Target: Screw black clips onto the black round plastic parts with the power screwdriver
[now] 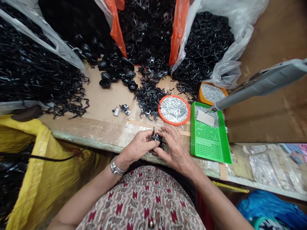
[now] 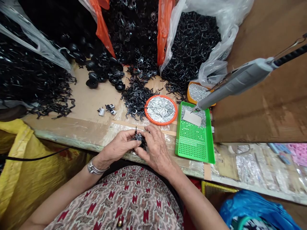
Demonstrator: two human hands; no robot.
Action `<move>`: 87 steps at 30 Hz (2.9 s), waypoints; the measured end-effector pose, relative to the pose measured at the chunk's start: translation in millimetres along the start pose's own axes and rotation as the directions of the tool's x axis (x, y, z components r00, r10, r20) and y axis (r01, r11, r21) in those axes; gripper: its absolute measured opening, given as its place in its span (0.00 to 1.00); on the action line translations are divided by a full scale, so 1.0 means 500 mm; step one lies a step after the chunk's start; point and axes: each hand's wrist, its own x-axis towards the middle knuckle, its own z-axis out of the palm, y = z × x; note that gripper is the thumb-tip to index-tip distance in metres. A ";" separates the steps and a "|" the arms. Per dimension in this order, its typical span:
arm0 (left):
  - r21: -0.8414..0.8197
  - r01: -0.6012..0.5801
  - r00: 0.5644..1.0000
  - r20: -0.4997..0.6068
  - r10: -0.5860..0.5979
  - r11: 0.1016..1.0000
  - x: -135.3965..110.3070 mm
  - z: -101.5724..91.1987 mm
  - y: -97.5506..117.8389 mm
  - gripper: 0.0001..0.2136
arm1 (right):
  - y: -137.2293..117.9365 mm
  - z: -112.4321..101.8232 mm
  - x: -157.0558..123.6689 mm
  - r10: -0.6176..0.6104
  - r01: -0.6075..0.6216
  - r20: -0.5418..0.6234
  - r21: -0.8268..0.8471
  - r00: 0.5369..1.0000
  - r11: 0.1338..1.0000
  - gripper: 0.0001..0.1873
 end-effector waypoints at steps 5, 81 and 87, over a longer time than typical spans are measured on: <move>-0.412 0.157 0.976 -0.071 -0.204 0.898 0.002 0.000 -0.001 0.12 | 0.002 -0.041 -0.004 0.089 -0.077 -0.281 0.053 0.956 0.996 0.28; -0.087 0.243 0.968 -0.034 -0.247 0.966 0.015 0.132 -0.047 0.17 | 0.181 -0.176 -0.071 0.532 -0.229 -0.805 0.483 0.264 0.845 0.07; -0.092 0.249 0.967 -0.033 -0.253 0.964 0.014 0.133 -0.047 0.17 | 0.175 -0.176 -0.074 0.538 -0.243 -0.799 0.484 0.271 0.841 0.09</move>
